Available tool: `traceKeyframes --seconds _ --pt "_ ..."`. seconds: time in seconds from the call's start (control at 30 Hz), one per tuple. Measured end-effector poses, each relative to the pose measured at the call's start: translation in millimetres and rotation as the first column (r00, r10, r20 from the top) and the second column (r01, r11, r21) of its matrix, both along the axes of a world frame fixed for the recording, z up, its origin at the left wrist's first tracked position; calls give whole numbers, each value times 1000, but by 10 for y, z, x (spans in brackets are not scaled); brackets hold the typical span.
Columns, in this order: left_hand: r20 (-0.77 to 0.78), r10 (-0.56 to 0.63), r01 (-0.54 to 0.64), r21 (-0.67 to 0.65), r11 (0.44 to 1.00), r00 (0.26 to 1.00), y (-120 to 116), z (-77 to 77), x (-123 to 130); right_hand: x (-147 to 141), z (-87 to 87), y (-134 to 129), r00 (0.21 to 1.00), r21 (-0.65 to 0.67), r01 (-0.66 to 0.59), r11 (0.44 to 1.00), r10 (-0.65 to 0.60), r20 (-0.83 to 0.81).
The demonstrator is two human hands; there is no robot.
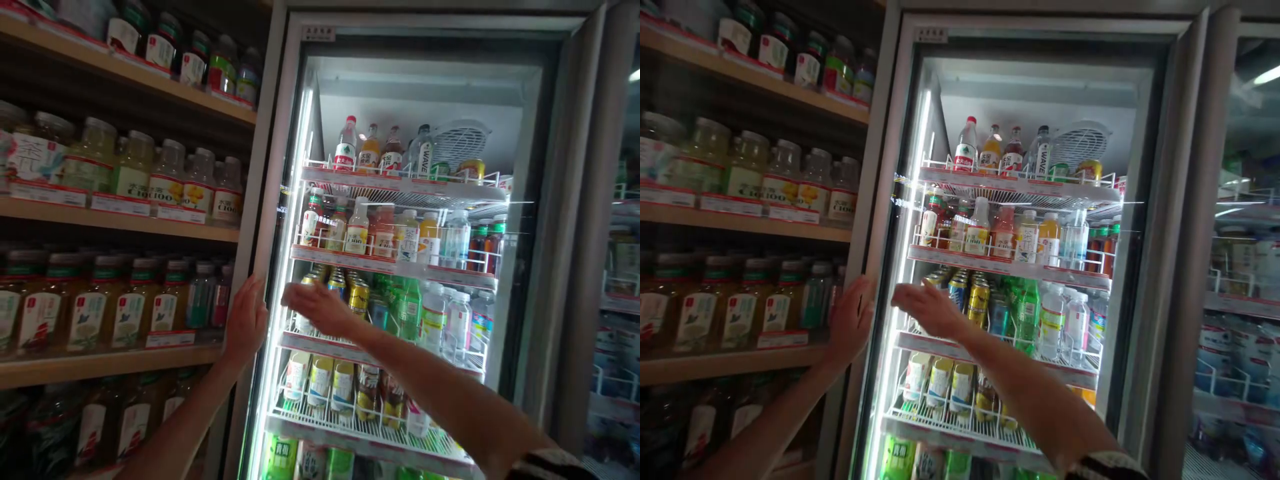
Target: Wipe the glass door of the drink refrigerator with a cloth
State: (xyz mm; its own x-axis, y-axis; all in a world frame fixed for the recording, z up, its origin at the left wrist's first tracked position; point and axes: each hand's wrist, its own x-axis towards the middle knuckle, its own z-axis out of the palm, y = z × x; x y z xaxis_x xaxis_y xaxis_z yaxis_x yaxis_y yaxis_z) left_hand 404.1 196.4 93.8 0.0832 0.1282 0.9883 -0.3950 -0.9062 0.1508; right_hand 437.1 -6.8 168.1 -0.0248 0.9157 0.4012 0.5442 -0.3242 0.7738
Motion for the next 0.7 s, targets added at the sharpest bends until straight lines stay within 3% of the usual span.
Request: traceKeyframes --seconds 0.03,0.1,0.13,0.17,0.23,0.3,0.33,0.37,0.4,0.47,0.5,0.53,0.6,0.63,0.67,0.7 --pt "2 3 -3 3 1000 1000 -12 23 2 25 128 -79 999 128 53 990 -52 -4" --pt "10 6 -6 11 1000 1000 -73 90 17 67 339 -237 990 382 140 913 -138 -33" --pt "14 2 -2 16 1000 1000 -120 132 27 77 376 -315 988 418 150 896 -149 -35" --pt "16 -5 5 18 1000 1000 -175 179 37 81 360 -393 991 380 130 916 -133 -21" --pt "19 -26 26 23 999 999 -298 289 52 71 243 -556 999 111 28 993 -32 33" --pt "22 -41 40 46 998 999 -423 418 68 64 178 -718 997 -124 -43 991 52 65" --pt "26 -46 44 59 997 999 -482 489 79 65 207 -792 996 -77 -23 997 29 79" --pt "33 -50 47 72 996 998 -536 562 94 71 274 -856 996 66 20 998 -26 87" --pt "42 -54 50 82 995 998 -586 634 114 77 365 -907 993 269 60 961 -86 85" --pt "60 -59 53 90 994 996 -667 762 164 88 529 -972 983 571 103 815 -169 64" --pt "68 -59 52 93 994 996 -699 814 193 90 574 -995 981 603 109 790 -182 61" --pt "75 -55 48 96 994 996 -725 856 222 92 591 -1022 982 552 112 826 -178 67" --pt "82 -37 28 104 994 996 -763 915 278 104 580 -1113 984 329 124 936 -158 77" --pt "83 -24 14 112 994 996 -777 936 304 115 581 -1182 984 272 134 953 -161 79" --pt "83 -9 -1 120 993 997 -790 955 326 128 597 -1264 980 318 146 937 -180 79" --pt "81 4 -15 129 992 997 -805 977 345 141 626 -1349 974 452 155 878 -212 78"
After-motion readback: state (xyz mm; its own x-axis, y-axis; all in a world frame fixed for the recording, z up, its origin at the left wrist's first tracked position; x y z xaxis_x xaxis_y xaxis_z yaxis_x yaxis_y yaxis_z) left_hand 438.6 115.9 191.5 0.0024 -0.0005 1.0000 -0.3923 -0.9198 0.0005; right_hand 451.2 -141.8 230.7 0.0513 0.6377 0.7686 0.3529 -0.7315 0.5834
